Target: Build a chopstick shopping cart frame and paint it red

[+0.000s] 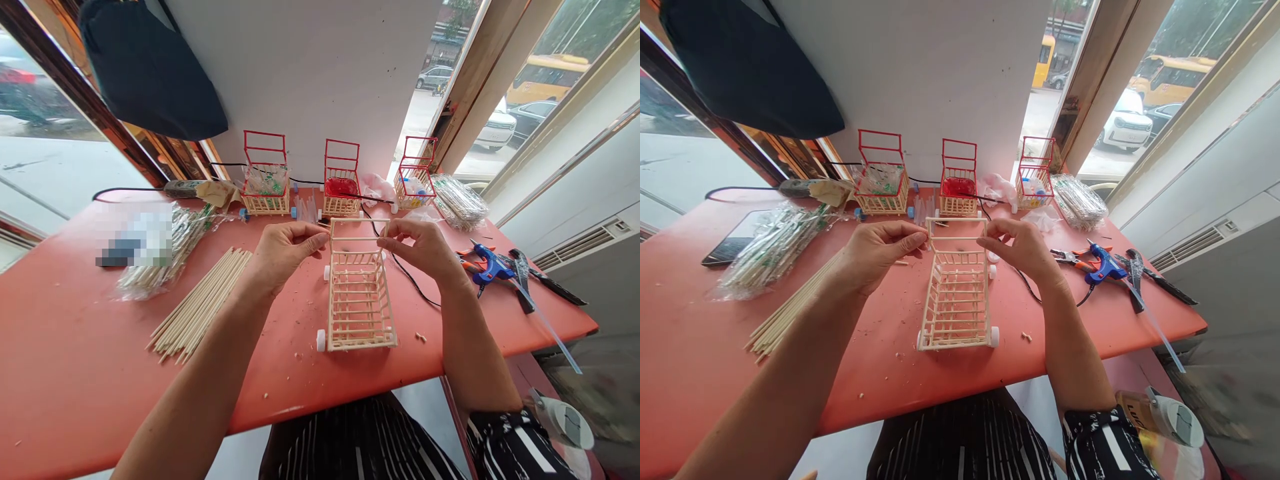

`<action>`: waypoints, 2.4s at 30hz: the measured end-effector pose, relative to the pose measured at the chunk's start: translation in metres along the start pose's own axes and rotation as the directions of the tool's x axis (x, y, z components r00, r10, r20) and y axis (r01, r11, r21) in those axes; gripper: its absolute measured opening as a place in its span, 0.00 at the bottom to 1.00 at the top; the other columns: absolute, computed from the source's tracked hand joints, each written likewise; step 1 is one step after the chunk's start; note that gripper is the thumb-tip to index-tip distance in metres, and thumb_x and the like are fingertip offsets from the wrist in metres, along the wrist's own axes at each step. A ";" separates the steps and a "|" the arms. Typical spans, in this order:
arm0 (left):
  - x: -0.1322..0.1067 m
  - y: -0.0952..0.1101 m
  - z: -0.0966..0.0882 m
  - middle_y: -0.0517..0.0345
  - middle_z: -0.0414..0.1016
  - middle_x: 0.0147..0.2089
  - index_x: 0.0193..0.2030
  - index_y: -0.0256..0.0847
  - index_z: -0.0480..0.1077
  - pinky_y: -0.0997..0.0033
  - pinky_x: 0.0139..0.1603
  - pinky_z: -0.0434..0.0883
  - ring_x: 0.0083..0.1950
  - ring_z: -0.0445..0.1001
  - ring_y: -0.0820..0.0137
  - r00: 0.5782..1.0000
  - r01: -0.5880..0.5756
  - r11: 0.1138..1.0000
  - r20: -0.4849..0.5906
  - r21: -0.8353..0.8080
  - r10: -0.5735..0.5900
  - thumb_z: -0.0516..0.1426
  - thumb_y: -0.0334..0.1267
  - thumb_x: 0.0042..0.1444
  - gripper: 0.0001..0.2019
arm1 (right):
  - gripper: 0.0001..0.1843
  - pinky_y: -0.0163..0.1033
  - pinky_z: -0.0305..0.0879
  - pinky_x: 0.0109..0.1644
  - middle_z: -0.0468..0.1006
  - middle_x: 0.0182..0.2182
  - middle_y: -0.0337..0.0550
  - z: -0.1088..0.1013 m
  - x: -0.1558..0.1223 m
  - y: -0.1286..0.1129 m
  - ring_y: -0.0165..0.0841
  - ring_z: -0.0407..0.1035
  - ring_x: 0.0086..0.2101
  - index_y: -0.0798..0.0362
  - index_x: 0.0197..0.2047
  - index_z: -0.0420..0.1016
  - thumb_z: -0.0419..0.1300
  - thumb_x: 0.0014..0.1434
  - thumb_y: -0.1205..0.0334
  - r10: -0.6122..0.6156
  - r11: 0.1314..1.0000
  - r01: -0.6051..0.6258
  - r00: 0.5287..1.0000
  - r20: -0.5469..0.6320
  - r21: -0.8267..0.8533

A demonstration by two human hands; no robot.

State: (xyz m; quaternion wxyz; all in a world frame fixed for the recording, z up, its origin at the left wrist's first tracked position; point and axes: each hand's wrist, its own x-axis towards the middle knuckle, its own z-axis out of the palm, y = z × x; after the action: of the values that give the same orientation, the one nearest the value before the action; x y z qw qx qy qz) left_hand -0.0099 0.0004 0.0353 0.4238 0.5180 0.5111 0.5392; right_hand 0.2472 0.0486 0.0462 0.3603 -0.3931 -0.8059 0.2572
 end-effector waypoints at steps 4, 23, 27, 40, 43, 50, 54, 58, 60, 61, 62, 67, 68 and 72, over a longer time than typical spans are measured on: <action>0.000 -0.003 -0.003 0.55 0.84 0.32 0.32 0.42 0.84 0.72 0.31 0.75 0.30 0.77 0.69 1.000 -0.027 1.000 -0.015 0.013 0.027 0.69 0.40 0.46 0.07 | 0.14 0.40 0.64 0.40 0.78 0.29 0.39 0.000 0.000 -0.001 0.31 0.68 0.32 0.52 0.29 0.76 0.68 0.61 0.52 0.000 1.000 0.000 1.000 -0.001 -0.013; 0.009 -0.031 0.003 0.56 0.84 0.32 0.30 0.43 0.84 0.70 0.36 0.73 0.32 0.75 0.70 0.994 -0.084 0.996 0.061 -0.031 0.086 0.72 0.43 0.44 0.08 | 0.20 0.41 0.65 0.41 0.77 0.29 0.40 0.000 0.001 0.003 0.32 0.69 0.32 0.52 0.29 0.75 0.68 0.62 0.45 -0.009 1.000 0.009 1.000 0.005 -0.026; 0.012 -0.035 0.005 0.54 0.85 0.35 0.31 0.42 0.85 0.69 0.39 0.73 0.35 0.76 0.69 0.993 -0.079 0.993 0.079 -0.086 0.086 0.73 0.45 0.44 0.10 | 0.21 0.41 0.66 0.41 0.79 0.30 0.41 0.000 0.001 0.005 0.33 0.70 0.33 0.52 0.30 0.77 0.68 0.61 0.42 0.000 1.000 0.000 1.000 0.013 -0.005; 0.013 -0.047 0.016 0.58 0.83 0.31 0.32 0.41 0.84 0.70 0.35 0.75 0.31 0.75 0.72 0.982 -0.186 0.966 -0.015 -0.177 0.186 0.72 0.43 0.49 0.08 | 0.18 0.37 0.61 0.31 0.78 0.28 0.40 0.004 0.003 0.006 0.28 0.65 0.27 0.53 0.29 0.76 0.67 0.62 0.48 0.059 0.992 -0.061 0.998 0.020 0.114; 0.011 -0.044 0.016 0.56 0.83 0.31 0.33 0.40 0.83 0.70 0.33 0.76 0.32 0.77 0.70 0.985 -0.171 0.965 -0.014 -0.199 0.172 0.72 0.43 0.48 0.10 | 0.19 0.37 0.63 0.31 0.77 0.27 0.40 0.005 0.003 0.008 0.27 0.66 0.26 0.53 0.29 0.75 0.66 0.63 0.47 0.068 0.986 -0.071 0.997 0.030 0.150; 0.007 -0.040 0.018 0.54 0.84 0.32 0.39 0.39 0.82 0.70 0.33 0.77 0.36 0.83 0.64 0.993 -0.112 0.969 0.000 -0.221 0.115 0.73 0.46 0.47 0.16 | 0.23 0.36 0.66 0.30 0.78 0.29 0.42 0.005 0.003 0.007 0.28 0.69 0.27 0.54 0.29 0.74 0.64 0.64 0.42 0.060 0.985 -0.073 0.995 0.085 0.154; 0.005 -0.036 0.018 0.55 0.83 0.32 0.37 0.39 0.82 0.70 0.32 0.78 0.36 0.84 0.63 0.992 -0.124 0.971 0.003 -0.206 0.127 0.72 0.46 0.47 0.14 | 0.23 0.36 0.67 0.31 0.78 0.30 0.43 0.006 0.003 0.008 0.28 0.69 0.27 0.54 0.30 0.74 0.64 0.65 0.42 0.066 0.982 -0.080 0.994 0.087 0.170; 0.003 -0.034 0.019 0.56 0.84 0.32 0.36 0.40 0.84 0.70 0.33 0.79 0.35 0.82 0.66 0.990 -0.140 0.973 -0.040 -0.186 0.135 0.72 0.44 0.48 0.12 | 0.22 0.36 0.67 0.31 0.78 0.30 0.43 0.006 0.003 0.009 0.28 0.70 0.28 0.54 0.31 0.74 0.64 0.65 0.44 0.069 0.978 -0.085 0.994 0.089 0.189; 0.002 -0.034 0.019 0.56 0.84 0.32 0.37 0.40 0.84 0.70 0.34 0.79 0.34 0.82 0.67 0.988 -0.147 0.975 -0.061 -0.165 0.139 0.71 0.44 0.49 0.12 | 0.22 0.36 0.68 0.31 0.78 0.30 0.42 0.007 0.003 0.008 0.28 0.71 0.27 0.54 0.31 0.74 0.65 0.65 0.44 0.069 0.977 -0.087 0.993 0.094 0.197; 0.001 -0.035 0.020 0.56 0.84 0.32 0.37 0.40 0.85 0.70 0.34 0.79 0.35 0.81 0.67 0.988 -0.151 0.977 -0.067 -0.154 0.142 0.71 0.44 0.50 0.12 | 0.22 0.36 0.68 0.31 0.78 0.30 0.42 0.007 0.003 0.007 0.28 0.71 0.27 0.54 0.31 0.74 0.65 0.65 0.44 0.069 0.976 -0.087 0.993 0.096 0.200; 0.001 -0.036 0.020 0.56 0.84 0.32 0.38 0.40 0.85 0.69 0.35 0.79 0.35 0.81 0.67 0.986 -0.156 0.977 -0.073 -0.142 0.147 0.71 0.45 0.50 0.12 | 0.22 0.36 0.68 0.31 0.78 0.30 0.42 0.007 0.003 0.007 0.28 0.71 0.27 0.55 0.31 0.74 0.65 0.65 0.43 0.069 0.975 -0.088 0.993 0.098 0.204; 0.000 -0.039 0.023 0.56 0.84 0.33 0.38 0.42 0.85 0.69 0.35 0.79 0.35 0.81 0.66 0.982 -0.166 0.982 -0.109 -0.088 0.156 0.70 0.47 0.52 0.12 | 0.23 0.37 0.69 0.32 0.78 0.31 0.43 0.007 0.002 0.005 0.29 0.71 0.28 0.54 0.31 0.74 0.64 0.65 0.42 0.068 0.973 -0.086 0.994 0.091 0.213; -0.001 -0.039 0.023 0.56 0.84 0.33 0.38 0.42 0.85 0.69 0.35 0.79 0.34 0.81 0.66 0.982 -0.164 0.983 -0.113 -0.082 0.154 0.70 0.47 0.52 0.12 | 0.23 0.37 0.69 0.32 0.78 0.31 0.43 0.007 0.002 0.005 0.29 0.71 0.28 0.54 0.31 0.74 0.64 0.66 0.42 0.064 0.974 -0.081 0.994 0.088 0.210; -0.001 -0.036 0.024 0.55 0.83 0.32 0.37 0.41 0.84 0.69 0.34 0.78 0.34 0.82 0.65 0.987 -0.139 0.985 -0.098 -0.101 0.129 0.70 0.49 0.50 0.14 | 0.22 0.36 0.68 0.32 0.80 0.33 0.44 0.008 0.001 0.006 0.29 0.70 0.29 0.54 0.34 0.75 0.61 0.68 0.43 0.047 0.980 -0.062 0.995 0.085 0.190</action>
State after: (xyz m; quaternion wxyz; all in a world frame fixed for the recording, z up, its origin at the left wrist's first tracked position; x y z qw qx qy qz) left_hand 0.0115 0.0069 -0.0021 0.3900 0.5026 0.4640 0.6164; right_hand 0.2431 0.0521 0.0371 0.3567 -0.3680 -0.7800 0.3591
